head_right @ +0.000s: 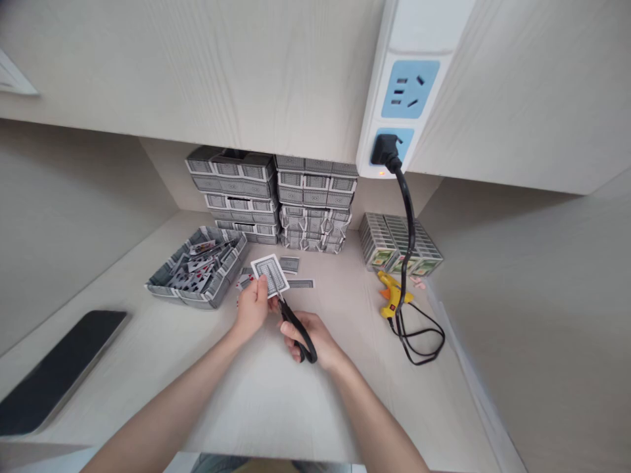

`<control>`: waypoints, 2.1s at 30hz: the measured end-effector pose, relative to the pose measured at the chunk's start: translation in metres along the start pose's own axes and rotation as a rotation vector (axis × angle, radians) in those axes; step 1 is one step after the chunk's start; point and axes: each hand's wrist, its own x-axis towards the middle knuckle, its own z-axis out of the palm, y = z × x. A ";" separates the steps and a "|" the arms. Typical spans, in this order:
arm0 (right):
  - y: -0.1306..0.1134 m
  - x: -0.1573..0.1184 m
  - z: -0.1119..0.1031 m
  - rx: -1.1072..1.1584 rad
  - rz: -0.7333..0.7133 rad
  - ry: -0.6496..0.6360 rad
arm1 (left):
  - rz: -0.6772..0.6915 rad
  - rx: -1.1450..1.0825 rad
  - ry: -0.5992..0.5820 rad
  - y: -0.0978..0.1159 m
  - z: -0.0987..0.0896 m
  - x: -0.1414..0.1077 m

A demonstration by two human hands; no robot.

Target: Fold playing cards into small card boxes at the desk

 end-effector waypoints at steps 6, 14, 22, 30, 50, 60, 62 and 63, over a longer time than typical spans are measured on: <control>0.000 0.000 0.002 0.012 -0.003 0.007 | 0.002 0.000 0.004 0.000 0.000 0.000; 0.002 0.001 0.002 0.032 0.009 0.023 | 0.006 -0.005 0.013 0.001 0.001 -0.001; 0.003 0.001 0.002 0.047 0.001 0.020 | -0.006 0.023 0.004 0.000 0.001 -0.001; 0.005 0.002 0.004 0.055 0.021 0.039 | -0.006 -0.004 0.006 0.007 0.000 -0.001; 0.001 0.001 0.004 0.027 0.029 0.059 | 0.001 -0.023 -0.015 0.005 -0.001 0.000; 0.001 0.000 0.005 0.040 0.022 0.065 | 0.012 0.002 -0.007 0.007 -0.001 -0.001; 0.001 0.000 0.005 0.041 0.022 0.070 | 0.017 0.002 -0.010 0.008 -0.001 -0.001; 0.001 0.000 0.005 0.040 0.023 0.071 | 0.020 -0.002 -0.011 0.008 -0.001 -0.001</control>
